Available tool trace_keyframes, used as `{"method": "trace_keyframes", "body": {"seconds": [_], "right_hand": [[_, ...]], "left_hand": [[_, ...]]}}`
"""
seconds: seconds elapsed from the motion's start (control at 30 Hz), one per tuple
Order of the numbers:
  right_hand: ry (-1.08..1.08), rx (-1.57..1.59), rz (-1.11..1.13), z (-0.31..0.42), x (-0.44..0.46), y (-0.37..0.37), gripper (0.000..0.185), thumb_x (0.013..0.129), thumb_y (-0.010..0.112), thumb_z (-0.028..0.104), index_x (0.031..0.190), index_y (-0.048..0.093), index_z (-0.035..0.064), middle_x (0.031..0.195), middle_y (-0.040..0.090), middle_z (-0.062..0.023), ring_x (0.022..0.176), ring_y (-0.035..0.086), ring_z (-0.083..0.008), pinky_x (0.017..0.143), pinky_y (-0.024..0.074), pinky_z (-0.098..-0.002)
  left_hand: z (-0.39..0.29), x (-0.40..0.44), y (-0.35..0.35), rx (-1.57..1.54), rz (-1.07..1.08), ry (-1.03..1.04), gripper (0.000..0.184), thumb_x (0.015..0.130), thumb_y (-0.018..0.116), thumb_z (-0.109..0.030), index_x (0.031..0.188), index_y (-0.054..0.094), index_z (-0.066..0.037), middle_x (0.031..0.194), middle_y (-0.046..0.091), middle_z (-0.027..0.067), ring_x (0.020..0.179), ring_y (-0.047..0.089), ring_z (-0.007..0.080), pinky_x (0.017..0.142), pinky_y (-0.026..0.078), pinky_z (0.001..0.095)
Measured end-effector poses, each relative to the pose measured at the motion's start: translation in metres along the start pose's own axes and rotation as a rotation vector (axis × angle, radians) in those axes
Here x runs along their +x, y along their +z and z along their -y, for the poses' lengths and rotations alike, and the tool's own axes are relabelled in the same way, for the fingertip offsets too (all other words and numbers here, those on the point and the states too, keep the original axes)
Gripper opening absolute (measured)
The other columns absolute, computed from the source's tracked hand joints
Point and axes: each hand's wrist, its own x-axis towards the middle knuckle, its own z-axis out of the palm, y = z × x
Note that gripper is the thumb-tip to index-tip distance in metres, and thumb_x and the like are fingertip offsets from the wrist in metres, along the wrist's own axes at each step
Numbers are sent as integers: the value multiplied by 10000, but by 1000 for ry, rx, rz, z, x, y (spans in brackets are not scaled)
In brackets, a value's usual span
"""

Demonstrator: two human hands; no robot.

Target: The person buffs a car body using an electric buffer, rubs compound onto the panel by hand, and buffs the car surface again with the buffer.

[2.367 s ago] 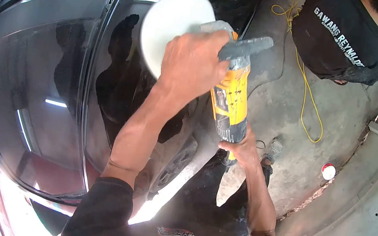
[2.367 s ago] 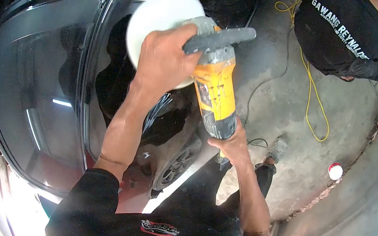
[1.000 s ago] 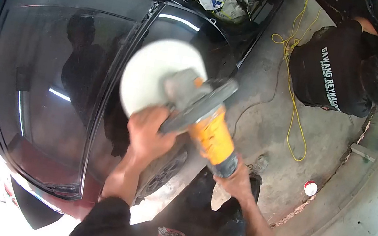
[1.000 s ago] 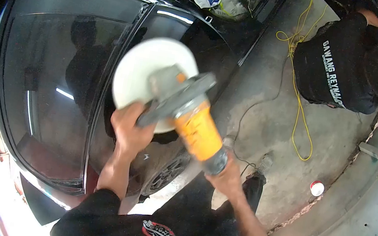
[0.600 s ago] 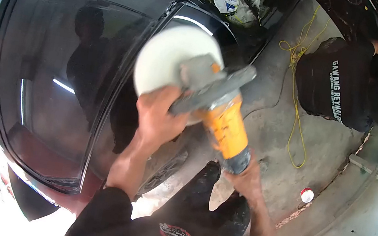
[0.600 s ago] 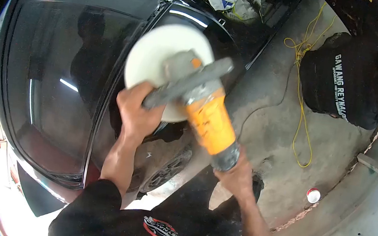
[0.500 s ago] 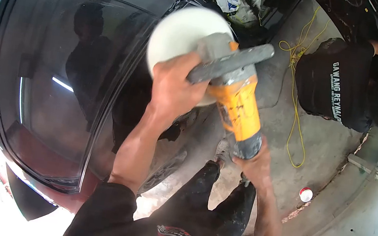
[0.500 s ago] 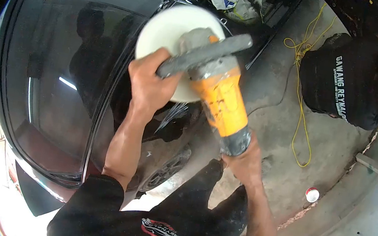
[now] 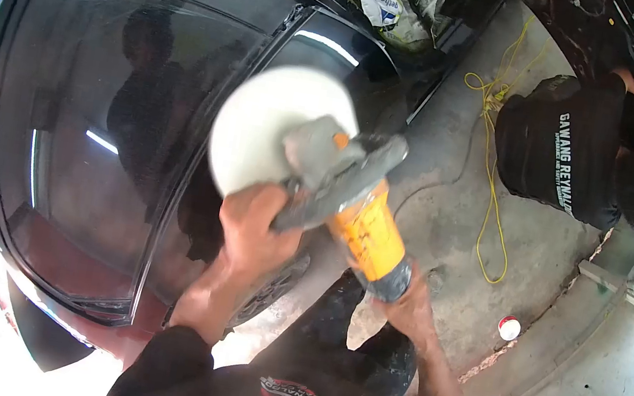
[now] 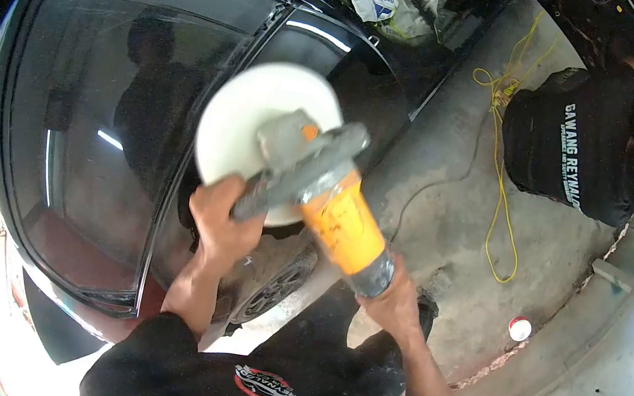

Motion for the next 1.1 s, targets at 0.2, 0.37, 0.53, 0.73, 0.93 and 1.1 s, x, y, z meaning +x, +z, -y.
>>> {"method": "trace_keyframes", "body": {"seconds": [0.2, 0.37, 0.53, 0.73, 0.93, 1.1], "right_hand": [[-49, -25, -199, 32, 59, -21, 703, 644, 831, 29, 1266, 506, 3, 1100, 685, -193, 1038, 675, -303, 924, 510, -374], [79, 72, -17, 37, 31, -14, 725, 669, 803, 27, 1314, 472, 12, 1090, 685, -204, 1029, 679, -294, 900, 524, -379], [-21, -119, 190, -22, -20, 38, 749, 752, 756, 138, 1411, 404, 85, 990, 693, -254, 962, 682, -417, 815, 558, -474], [-32, -144, 245, -35, -35, 51, 686, 757, 762, 172, 1363, 454, 82, 1056, 674, -255, 999, 644, -463, 812, 542, -508], [45, 4, 116, -39, 14, 8, 854, 685, 853, 166, 1408, 416, 44, 1182, 635, -223, 1063, 664, -350, 899, 525, -409], [-111, 16, -230, -47, 79, -18, 861, 621, 881, 43, 1358, 440, -13, 1157, 655, -127, 1081, 639, -296, 911, 519, -385]], "left_hand": [[16, 87, 53, -154, -59, 19, 176, 705, 733, -33, 751, 567, 3, 655, 573, 178, 556, 569, 323, 560, 469, 333], [12, 29, 18, -42, -53, 27, 166, 692, 734, -31, 728, 573, -8, 647, 581, 167, 593, 622, 348, 556, 476, 362], [17, -135, -47, 375, -157, 25, 245, 714, 803, -70, 892, 639, -36, 859, 707, 123, 668, 644, 299, 586, 481, 394], [-3, -167, -70, 213, -10, -153, 280, 649, 801, 15, 869, 628, 14, 818, 701, 164, 682, 653, 327, 647, 513, 396], [0, -54, -2, 306, 13, -101, 211, 646, 789, -77, 768, 622, -33, 672, 615, 136, 637, 617, 358, 578, 444, 421], [2, 65, 88, -33, 150, -37, 322, 690, 779, -173, 980, 706, -54, 807, 677, 193, 743, 678, 376, 666, 547, 418]]}}
